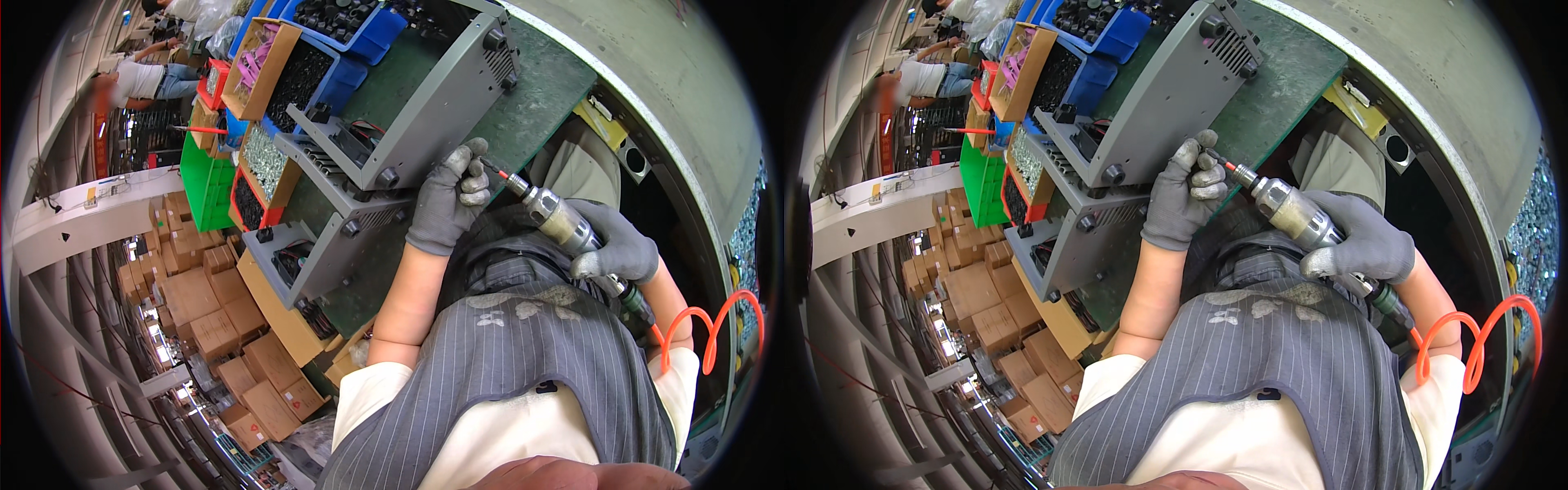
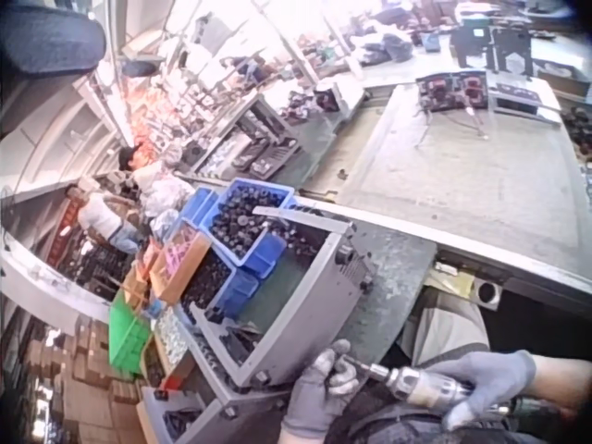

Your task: Assembling an electronic equipment chassis by installing rubber grommets and fans, then securing them with a pneumatic screwdriver.

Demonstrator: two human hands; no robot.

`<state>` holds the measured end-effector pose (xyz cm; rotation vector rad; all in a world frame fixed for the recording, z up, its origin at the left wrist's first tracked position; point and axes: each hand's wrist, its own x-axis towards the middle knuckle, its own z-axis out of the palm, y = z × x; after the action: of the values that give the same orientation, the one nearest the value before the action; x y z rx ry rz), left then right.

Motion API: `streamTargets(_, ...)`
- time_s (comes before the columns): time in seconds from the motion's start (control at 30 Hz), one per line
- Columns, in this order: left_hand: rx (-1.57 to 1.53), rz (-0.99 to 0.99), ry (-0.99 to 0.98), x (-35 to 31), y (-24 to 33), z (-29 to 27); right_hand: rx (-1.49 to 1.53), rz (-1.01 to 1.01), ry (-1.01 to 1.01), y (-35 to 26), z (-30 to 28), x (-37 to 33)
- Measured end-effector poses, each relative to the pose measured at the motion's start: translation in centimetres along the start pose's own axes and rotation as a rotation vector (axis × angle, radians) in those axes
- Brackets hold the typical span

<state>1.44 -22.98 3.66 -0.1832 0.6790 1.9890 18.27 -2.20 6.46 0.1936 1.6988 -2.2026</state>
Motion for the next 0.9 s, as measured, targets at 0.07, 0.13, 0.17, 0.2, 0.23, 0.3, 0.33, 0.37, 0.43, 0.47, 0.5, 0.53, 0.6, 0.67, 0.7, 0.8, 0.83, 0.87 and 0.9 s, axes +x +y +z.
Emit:
streamTargets(0.07, 0.080, 0.021, -0.007, 0.1, 0.0, 0.0, 0.014, -0.008, -0.013, 0.1, 0.0, 0.1)
streamTargets(0.13, 0.135, 0.036, 0.028, 0.1, -0.3, 0.7, 0.010, -0.008, -0.011, 0.3, -0.2, 0.1)
streamTargets(0.17, 0.187, 0.053, 0.062, 0.1, -0.4, 1.1, 0.002, -0.007, -0.011, 0.4, -0.3, 0.1)
streamTargets(0.2, 0.189, 0.047, 0.062, 0.2, -0.4, 1.3, 0.006, -0.007, -0.006, 0.4, -0.3, 0.1)
streamTargets(0.23, 0.215, 0.067, 0.071, 0.2, -0.5, 1.4, 0.011, -0.017, -0.009, 0.5, -0.4, 0.2)
streamTargets(0.3, 0.244, 0.082, 0.080, 0.4, -0.8, 1.7, 0.020, -0.029, -0.007, 0.6, -0.5, 0.1)
streamTargets(0.33, 0.265, 0.098, 0.098, 0.5, -0.9, 1.8, 0.029, -0.020, -0.014, 0.7, -0.5, 0.1)
streamTargets(0.37, 0.286, 0.114, 0.115, 0.6, -1.1, 2.0, 0.039, -0.011, -0.021, 0.7, -0.6, 0.1)
streamTargets(0.43, 0.373, 0.137, 0.150, 0.6, -1.2, 2.7, 0.023, -0.014, -0.025, 0.8, -1.0, 0.2)
streamTargets(0.47, 0.456, 0.161, 0.180, 0.7, -1.3, 3.0, 0.002, -0.015, -0.029, 0.9, -1.2, 0.1)
streamTargets(0.5, 0.461, 0.156, 0.181, 0.7, -1.3, 3.2, 0.008, -0.017, -0.026, 0.8, -1.4, 0.1)
streamTargets(0.53, 0.653, 0.207, 0.225, 0.6, -1.4, 3.3, 0.009, -0.015, -0.033, 0.7, -1.5, 0.0)
streamTargets(0.6, 0.850, 0.254, 0.266, 0.5, -1.2, 3.5, 0.014, -0.015, -0.035, 0.5, -1.9, -0.2)
streamTargets(0.67, 0.969, 0.224, 0.260, 0.3, -0.8, 3.5, -0.196, -0.002, -0.047, 0.3, -2.3, -0.3)
streamTargets(0.7, 0.972, 0.225, 0.261, 0.1, -0.8, 3.7, -0.195, -0.004, -0.047, 0.0, -2.6, -0.4)
streamTargets(0.8, 1.407, 0.331, 0.033, -0.8, -0.4, 5.2, -0.252, -0.044, -0.032, -0.1, -3.6, 0.0)
streamTargets(0.83, 1.756, 0.415, -0.016, -1.7, 0.4, 7.4, -0.286, -0.087, 0.091, 0.2, -4.2, 0.0)
streamTargets(0.87, 2.105, 0.504, -0.063, -2.4, 1.3, 9.6, -0.319, -0.132, 0.207, 0.5, -4.9, 0.3)
streamTargets(0.9, 2.162, 0.596, 0.031, -2.7, 2.1, 11.8, -0.298, -0.158, 0.266, 0.7, -5.4, 0.6)
